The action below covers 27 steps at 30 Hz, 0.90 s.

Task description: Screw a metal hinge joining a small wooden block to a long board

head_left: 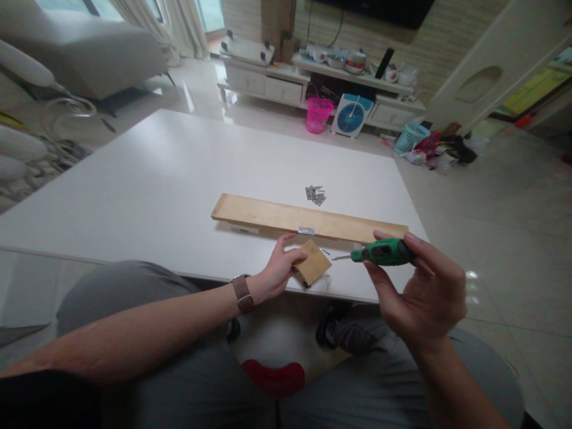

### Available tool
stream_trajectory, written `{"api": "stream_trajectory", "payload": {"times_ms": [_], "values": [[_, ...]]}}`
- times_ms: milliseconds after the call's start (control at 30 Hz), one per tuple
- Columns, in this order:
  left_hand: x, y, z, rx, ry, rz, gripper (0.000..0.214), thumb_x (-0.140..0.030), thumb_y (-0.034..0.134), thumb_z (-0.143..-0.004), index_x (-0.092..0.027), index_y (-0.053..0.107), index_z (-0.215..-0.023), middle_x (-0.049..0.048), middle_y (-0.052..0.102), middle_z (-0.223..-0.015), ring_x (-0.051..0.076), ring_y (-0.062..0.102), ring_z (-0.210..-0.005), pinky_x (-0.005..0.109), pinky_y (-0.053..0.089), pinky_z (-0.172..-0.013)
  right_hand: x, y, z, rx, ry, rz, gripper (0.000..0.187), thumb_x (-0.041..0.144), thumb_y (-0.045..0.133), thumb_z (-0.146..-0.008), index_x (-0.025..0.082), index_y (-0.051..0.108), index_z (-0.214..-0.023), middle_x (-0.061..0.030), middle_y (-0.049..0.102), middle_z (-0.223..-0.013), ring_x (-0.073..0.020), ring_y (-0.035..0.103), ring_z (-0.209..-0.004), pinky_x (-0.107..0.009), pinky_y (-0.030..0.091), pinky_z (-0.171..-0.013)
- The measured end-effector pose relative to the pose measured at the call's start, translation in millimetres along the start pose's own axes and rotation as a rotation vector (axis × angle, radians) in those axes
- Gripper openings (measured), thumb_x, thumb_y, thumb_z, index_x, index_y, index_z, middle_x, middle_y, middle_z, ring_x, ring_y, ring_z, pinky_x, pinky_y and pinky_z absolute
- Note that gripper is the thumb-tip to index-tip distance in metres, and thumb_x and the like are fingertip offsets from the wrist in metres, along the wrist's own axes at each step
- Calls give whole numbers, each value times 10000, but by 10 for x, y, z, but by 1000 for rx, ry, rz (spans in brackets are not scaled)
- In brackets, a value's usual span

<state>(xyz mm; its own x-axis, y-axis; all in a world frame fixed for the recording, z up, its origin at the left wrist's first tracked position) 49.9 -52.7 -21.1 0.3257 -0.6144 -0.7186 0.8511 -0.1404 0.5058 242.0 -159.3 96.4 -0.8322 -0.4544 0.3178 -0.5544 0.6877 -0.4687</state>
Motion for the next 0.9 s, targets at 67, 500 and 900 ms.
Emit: {"api": "stream_trajectory", "payload": {"times_ms": [67,500,900], "values": [[0,0,-1,4,1,-14,791,-152,817,-737,-269,486,-1446,80,739,-1117,252,713,-976,383,563,-889,0,-8,-3,1,5,2,935,89,912,-810,375,521,-1609,-32,818,-1348,-317,855,-1141,-504,770,-911],[-33,-18,-101,34,46,-45,493,-123,770,-753,-224,573,-1193,52,741,-941,224,706,-861,332,538,-779,9,-45,-16,-9,-15,44,993,63,926,-772,381,518,-1620,-30,805,-1356,-297,861,-1114,-464,771,-932],[-30,-51,-159,24,67,-99,532,-128,835,-703,-190,683,-1209,54,758,-886,225,721,-836,338,556,-807,11,-48,-21,-9,-11,33,1001,76,951,-764,382,523,-1616,-29,813,-1363,-307,861,-1118,-483,770,-942]]}}
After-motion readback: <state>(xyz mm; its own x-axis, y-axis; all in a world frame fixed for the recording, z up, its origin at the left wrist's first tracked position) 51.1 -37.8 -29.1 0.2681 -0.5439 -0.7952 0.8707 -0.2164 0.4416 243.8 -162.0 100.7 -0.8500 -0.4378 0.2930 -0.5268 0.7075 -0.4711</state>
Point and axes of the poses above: each hand's wrist, its own z-axis away from the middle knuckle, its own y-axis out of the palm, x = y × z, the point moved 1 cm from there along -z, towards the middle knuckle
